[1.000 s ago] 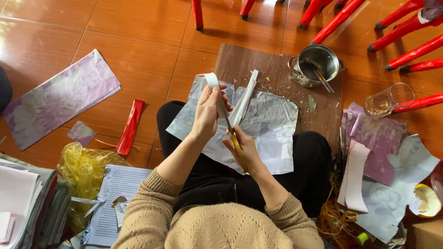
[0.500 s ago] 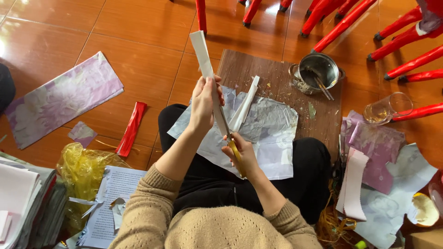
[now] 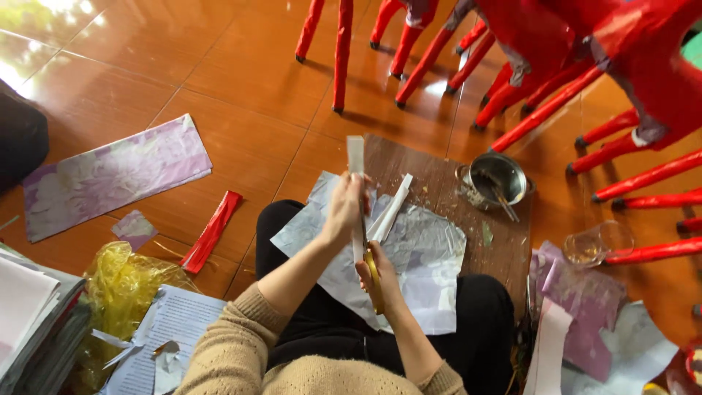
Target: Cutting and organizing paper and foil materials using scissors on the floor
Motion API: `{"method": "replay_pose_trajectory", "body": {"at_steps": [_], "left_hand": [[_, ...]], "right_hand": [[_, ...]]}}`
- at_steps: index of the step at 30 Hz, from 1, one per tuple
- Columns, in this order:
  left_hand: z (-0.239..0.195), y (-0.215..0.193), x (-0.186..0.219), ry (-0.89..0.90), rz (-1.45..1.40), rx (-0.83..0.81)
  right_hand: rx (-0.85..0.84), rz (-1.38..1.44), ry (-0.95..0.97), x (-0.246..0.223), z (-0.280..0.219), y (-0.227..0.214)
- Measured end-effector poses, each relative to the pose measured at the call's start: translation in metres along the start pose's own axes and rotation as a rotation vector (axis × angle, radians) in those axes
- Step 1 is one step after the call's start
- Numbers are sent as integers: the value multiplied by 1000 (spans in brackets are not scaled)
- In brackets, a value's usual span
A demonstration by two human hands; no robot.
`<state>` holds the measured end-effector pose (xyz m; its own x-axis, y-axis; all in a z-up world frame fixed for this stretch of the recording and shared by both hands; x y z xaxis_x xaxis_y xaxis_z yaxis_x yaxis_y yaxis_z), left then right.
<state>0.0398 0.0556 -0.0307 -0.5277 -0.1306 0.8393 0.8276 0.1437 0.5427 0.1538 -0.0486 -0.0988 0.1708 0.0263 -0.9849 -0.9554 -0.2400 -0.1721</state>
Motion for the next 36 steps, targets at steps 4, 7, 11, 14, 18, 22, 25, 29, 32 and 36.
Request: {"method": "replay_pose_trajectory", "body": {"at_steps": [4,7,11,14,18,22,25,29,32,36], "left_hand": [[-7,7,-1,-45,-91,53],[-5,16,25,-138,-112,7],[3,7,14,-82,-82,22],[-2,1,-4,-44,-85,31],[-3,-3,-14,-56,-147,71],[1,-3,1,-12,-81,69],[-3,-3,-6,-14,-100,75],[-8,-5,-20,-95,-154,61],[-13,1,-10,-114,-131,14],[-1,-18,-3,6,257,-95]], "right_hand": [[91,-35,24,-15,-4,3],[70,-43,137,-35,-14,-1],[34,-129,62,-8,-4,-4],[93,-108,-54,16,6,-1],[181,-116,-58,30,2,0],[176,-136,-84,-3,-3,-2],[153,-128,-152,-30,0,1],[210,-133,-77,-35,-2,3],[239,-159,-56,-34,-5,-1],[273,-139,-25,22,-3,-12]]}}
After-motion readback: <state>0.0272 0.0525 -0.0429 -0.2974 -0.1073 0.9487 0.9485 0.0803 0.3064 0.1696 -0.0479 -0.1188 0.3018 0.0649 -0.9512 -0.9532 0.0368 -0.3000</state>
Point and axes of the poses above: each hand's wrist, its own z-axis towards the middle knuckle, its own y-axis out of the palm, x = y × z, the point moved 3 cm from there along z, towards the middle knuckle, and after that the axes turned 8 degrees about -z, right-handed, at the moved point
